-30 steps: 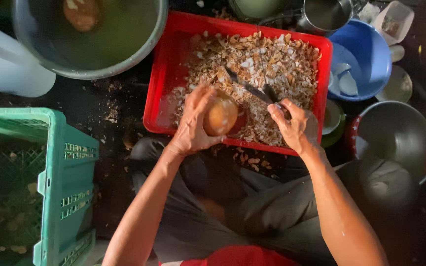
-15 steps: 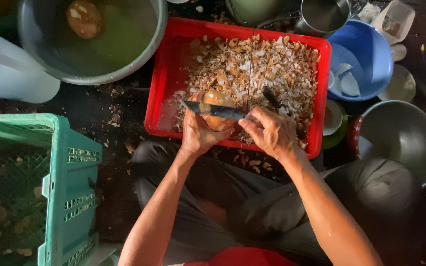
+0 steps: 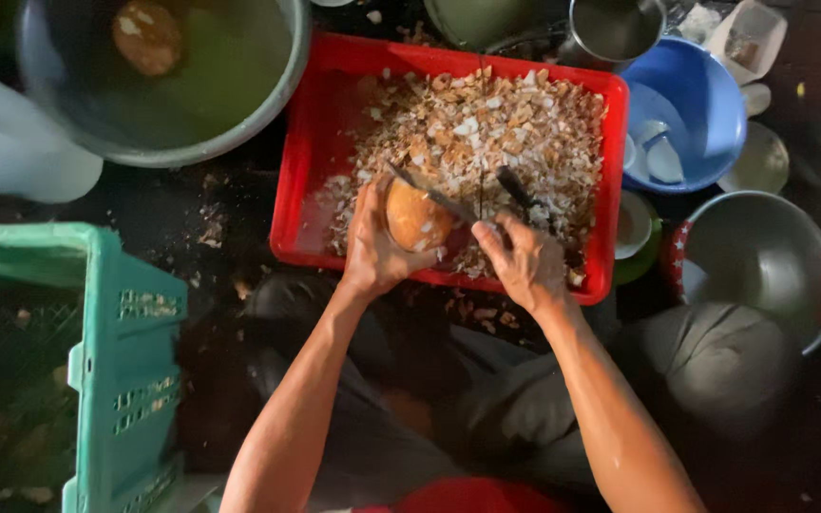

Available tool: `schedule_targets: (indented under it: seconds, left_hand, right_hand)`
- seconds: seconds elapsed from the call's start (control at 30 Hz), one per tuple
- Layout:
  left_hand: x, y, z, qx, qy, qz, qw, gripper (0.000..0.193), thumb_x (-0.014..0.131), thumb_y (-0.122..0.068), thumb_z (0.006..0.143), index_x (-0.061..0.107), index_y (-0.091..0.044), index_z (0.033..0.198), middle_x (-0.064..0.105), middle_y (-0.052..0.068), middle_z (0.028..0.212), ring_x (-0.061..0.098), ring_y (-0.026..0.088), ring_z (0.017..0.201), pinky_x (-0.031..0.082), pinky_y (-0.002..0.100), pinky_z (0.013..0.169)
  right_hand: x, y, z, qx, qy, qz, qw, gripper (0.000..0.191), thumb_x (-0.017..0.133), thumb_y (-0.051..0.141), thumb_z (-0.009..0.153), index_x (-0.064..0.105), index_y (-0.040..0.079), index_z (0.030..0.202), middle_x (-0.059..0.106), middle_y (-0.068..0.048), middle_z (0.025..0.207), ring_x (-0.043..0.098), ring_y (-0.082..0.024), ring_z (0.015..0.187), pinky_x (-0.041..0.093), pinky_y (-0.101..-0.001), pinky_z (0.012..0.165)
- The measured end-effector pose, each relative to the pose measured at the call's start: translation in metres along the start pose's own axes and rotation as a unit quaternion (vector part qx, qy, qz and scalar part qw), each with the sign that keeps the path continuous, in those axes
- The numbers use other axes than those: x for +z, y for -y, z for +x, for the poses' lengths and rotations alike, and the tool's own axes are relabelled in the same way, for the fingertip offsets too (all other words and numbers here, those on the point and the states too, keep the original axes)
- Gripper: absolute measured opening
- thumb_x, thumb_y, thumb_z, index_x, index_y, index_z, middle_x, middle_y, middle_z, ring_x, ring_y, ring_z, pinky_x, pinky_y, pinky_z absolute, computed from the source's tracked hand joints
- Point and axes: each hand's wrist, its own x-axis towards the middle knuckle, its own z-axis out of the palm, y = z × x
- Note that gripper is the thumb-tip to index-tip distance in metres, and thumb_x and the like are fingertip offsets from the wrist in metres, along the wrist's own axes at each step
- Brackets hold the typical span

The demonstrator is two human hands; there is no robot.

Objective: The person sits on the floor and peels the outer husk off coconuts using a small knife, rotating each coconut over a red tray that collects the husk shavings. Finished peeled coconuts are placed into a large basin of water, and a new unpeeled coconut is picked up to continue.

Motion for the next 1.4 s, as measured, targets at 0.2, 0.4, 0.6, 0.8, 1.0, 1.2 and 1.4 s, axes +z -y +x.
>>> schedule_targets:
  seconds: [0.2, 0.4, 0.6, 0.8, 1.0, 1.2, 1.4]
  left_hand:
    - [-0.015, -0.005, -0.008, 0.045, 0.012, 0.017, 0.999, 0.111, 0.102, -0.026, 0.052, 0.045, 0.001, 0.144, 0.054, 0.020, 0.135, 0.056, 0.038, 0.126, 0.046, 0.045, 0.107]
    - [-0.006, -0.012, 0.000, -0.013, 0.017, -0.035, 0.999, 0.099, 0.102, -0.027, 0.051, 0.050, -0.002, 0.132, 0.058, 0.019, 0.129, 0.059, 0.036, 0.121, 0.051, 0.043, 0.105]
    - [-0.009, -0.010, -0.001, -0.071, 0.064, -0.072, 0.993, 0.101, 0.098, -0.032, 0.056, 0.049, 0.001, 0.138, 0.062, 0.019, 0.131, 0.062, 0.032, 0.123, 0.051, 0.044, 0.106]
    - [-0.004, 0.006, 0.002, 0.070, 0.006, -0.002, 0.997, 0.113, 0.100, -0.033, 0.053, 0.042, 0.003, 0.143, 0.052, 0.023, 0.135, 0.052, 0.035, 0.127, 0.045, 0.047, 0.109]
    - [-0.006, 0.006, 0.014, -0.074, 0.112, -0.061, 0.989, 0.109, 0.095, -0.040, 0.054, 0.047, -0.002, 0.144, 0.063, 0.019, 0.136, 0.063, 0.030, 0.129, 0.050, 0.040, 0.112]
    - [-0.009, -0.006, 0.000, 0.046, 0.046, -0.009, 0.998, 0.126, 0.100, -0.041, 0.054, 0.035, 0.003, 0.152, 0.044, 0.027, 0.153, 0.045, 0.039, 0.143, 0.033, 0.047, 0.117]
    - [0.010, -0.009, -0.018, 0.158, -0.003, 0.123, 0.980, 0.110, 0.098, -0.033, 0.062, 0.040, -0.003, 0.151, 0.052, 0.023, 0.147, 0.053, 0.042, 0.136, 0.047, 0.045, 0.114]
  right_hand:
    - [-0.040, 0.001, 0.009, 0.011, -0.054, -0.138, 0.989, 0.042, 0.062, 0.050, 0.103, 0.072, 0.009, 0.097, 0.071, -0.020, 0.080, 0.069, -0.041, 0.076, 0.052, -0.0506, 0.065]
    - [-0.052, 0.060, 0.012, -0.093, -0.001, -0.082, 0.992, 0.036, 0.068, 0.047, 0.096, 0.070, 0.011, 0.096, 0.072, -0.012, 0.073, 0.071, -0.034, 0.065, 0.053, -0.0461, 0.056]
    - [-0.051, 0.058, 0.037, -0.096, 0.033, -0.088, 0.991, 0.039, 0.069, 0.046, 0.099, 0.065, 0.009, 0.089, 0.071, -0.011, 0.072, 0.072, -0.030, 0.064, 0.054, -0.0437, 0.057]
    - [-0.082, -0.044, 0.068, 0.062, -0.015, -0.116, 0.991, 0.047, 0.062, 0.054, 0.105, 0.067, 0.008, 0.100, 0.068, -0.021, 0.084, 0.066, -0.043, 0.083, 0.050, -0.0524, 0.073]
    - [-0.059, -0.092, 0.047, 0.082, -0.077, -0.062, 0.992, 0.042, 0.065, 0.049, 0.105, 0.068, 0.009, 0.118, 0.071, -0.021, 0.103, 0.067, -0.042, 0.096, 0.051, -0.0497, 0.080]
    - [-0.057, -0.075, 0.038, -0.060, -0.147, -0.180, 0.971, 0.042, 0.078, 0.037, 0.090, 0.067, 0.011, 0.121, 0.073, -0.018, 0.112, 0.068, -0.041, 0.102, 0.050, -0.0517, 0.083]
    - [-0.060, -0.069, 0.019, 0.009, -0.030, -0.111, 0.993, 0.022, 0.078, 0.031, 0.092, 0.071, 0.015, 0.105, 0.076, -0.012, 0.103, 0.073, -0.036, 0.096, 0.056, -0.0487, 0.082]
